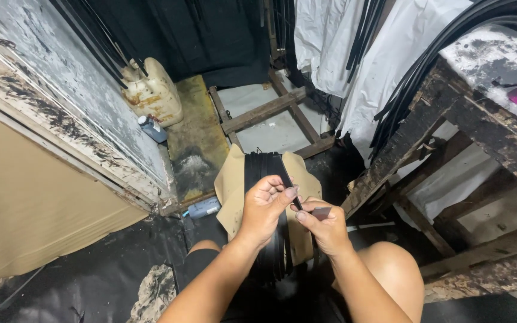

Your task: Sanding the edges of leather strips to smooth them.

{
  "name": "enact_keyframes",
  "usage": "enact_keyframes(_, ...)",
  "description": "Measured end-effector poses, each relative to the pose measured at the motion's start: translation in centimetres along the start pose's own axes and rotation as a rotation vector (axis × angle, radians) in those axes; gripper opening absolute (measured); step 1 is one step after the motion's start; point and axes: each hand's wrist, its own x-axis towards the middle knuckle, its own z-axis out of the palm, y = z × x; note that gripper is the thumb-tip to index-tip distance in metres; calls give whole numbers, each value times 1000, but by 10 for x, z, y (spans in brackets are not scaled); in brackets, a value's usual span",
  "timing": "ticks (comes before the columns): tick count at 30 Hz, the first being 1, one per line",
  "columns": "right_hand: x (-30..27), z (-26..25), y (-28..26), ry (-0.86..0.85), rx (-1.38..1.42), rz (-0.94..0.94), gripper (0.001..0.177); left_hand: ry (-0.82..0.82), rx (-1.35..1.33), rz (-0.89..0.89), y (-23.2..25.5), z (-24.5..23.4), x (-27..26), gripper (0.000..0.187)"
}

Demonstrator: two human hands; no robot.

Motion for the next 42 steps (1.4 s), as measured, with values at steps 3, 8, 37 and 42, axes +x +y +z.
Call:
enact_keyframes(3, 1, 0, -7, -38, -106, -92, 12, 3, 10, 16, 6, 0, -1, 29)
enact_keyframes(8, 2, 5, -15, -68, -148, -116, 20, 7, 32, 76, 2, -10, 3, 27)
enact_keyframes(37, 21, -45, 76, -290, -817, -175, 26, -328, 411, 874, 221, -53, -113, 17)
enact_keyframes(42, 81, -40, 48, -27, -961, 149, 29, -170, 424, 833, 227, -58, -126, 15)
